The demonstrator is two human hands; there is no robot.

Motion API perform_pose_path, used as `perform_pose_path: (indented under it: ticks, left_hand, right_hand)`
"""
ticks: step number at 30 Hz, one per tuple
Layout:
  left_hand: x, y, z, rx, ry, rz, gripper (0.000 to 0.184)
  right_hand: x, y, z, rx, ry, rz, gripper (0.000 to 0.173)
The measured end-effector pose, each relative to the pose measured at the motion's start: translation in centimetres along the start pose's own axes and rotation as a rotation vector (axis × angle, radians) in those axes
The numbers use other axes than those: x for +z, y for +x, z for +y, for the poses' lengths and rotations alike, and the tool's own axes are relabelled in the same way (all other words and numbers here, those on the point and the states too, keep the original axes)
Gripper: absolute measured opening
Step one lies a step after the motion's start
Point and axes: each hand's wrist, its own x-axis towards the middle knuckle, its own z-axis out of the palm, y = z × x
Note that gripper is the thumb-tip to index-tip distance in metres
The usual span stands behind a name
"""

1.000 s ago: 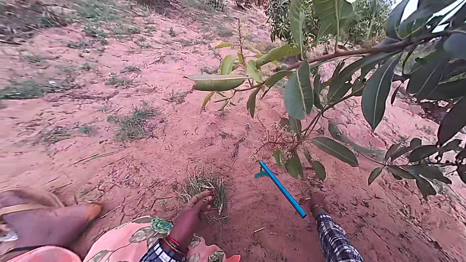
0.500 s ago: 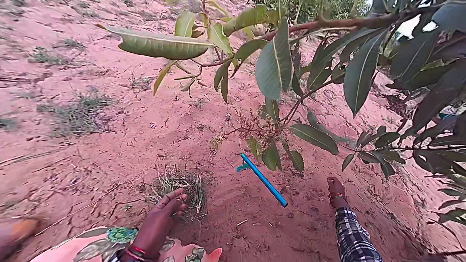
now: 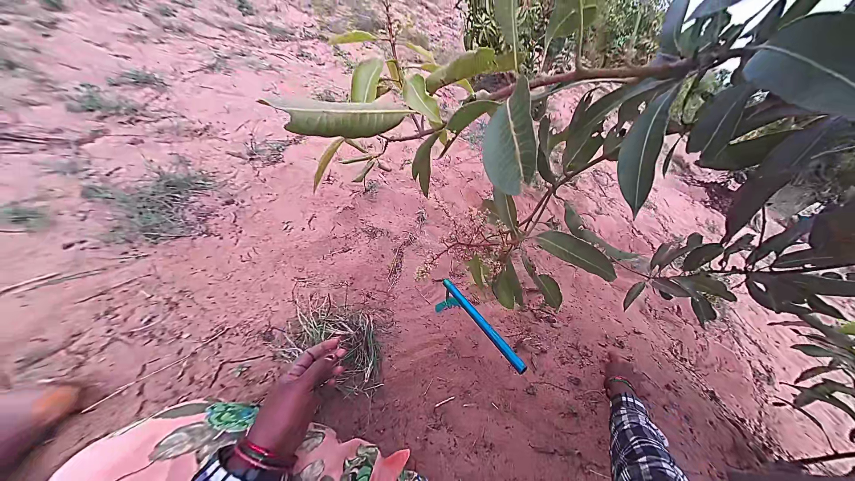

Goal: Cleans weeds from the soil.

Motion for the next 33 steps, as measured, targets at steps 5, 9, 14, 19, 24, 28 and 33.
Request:
perform_pose_path:
  ticks: [5, 9, 14, 19, 24, 28, 33]
  left_hand:
    - [0.1, 0.1, 0.1, 0.019, -0.023, 0.014, 0.030]
    - [0.2, 0.0, 0.1, 0.013, -0.008, 0.015, 0.030]
    - [0.2, 0.0, 0.1, 0.012, -0.016, 0.026, 0.027]
    - [0.1, -0.5, 0.6, 0.019, -0.040, 0.048, 0.026]
    - [0.1, -0.3, 0.6, 0.020, -0.050, 0.045, 0.027]
    - [0.3, -0.2, 0.5, 0.000, -0.025, 0.039, 0.028]
    - [0.1, -0.5, 0.8, 0.015, -0.036, 0.031, 0.027]
  right_hand:
    - [1.7, -3.1, -4.7, -0.234, -0.106, -0.133, 0.042]
    - [3.3, -6.8, -8.8, -0.523, 0.116, -0.235, 0.039]
    - [7.5, -8.0, -13.9, -0.445, 0.133, -0.361, 0.054]
    - [8.7, -9.1, -16.6, -0.467, 0.038, -0.407, 0.043]
    - [8.3, -13.0, -14.4, -0.543, 0.178, -0.338, 0.034]
    - [7.7, -21.1, -14.0, -0.806, -0.232, -0.573, 0.042]
    - [8.2, -24.3, -13.6, -0.996, -0.364, -0.704, 0.039]
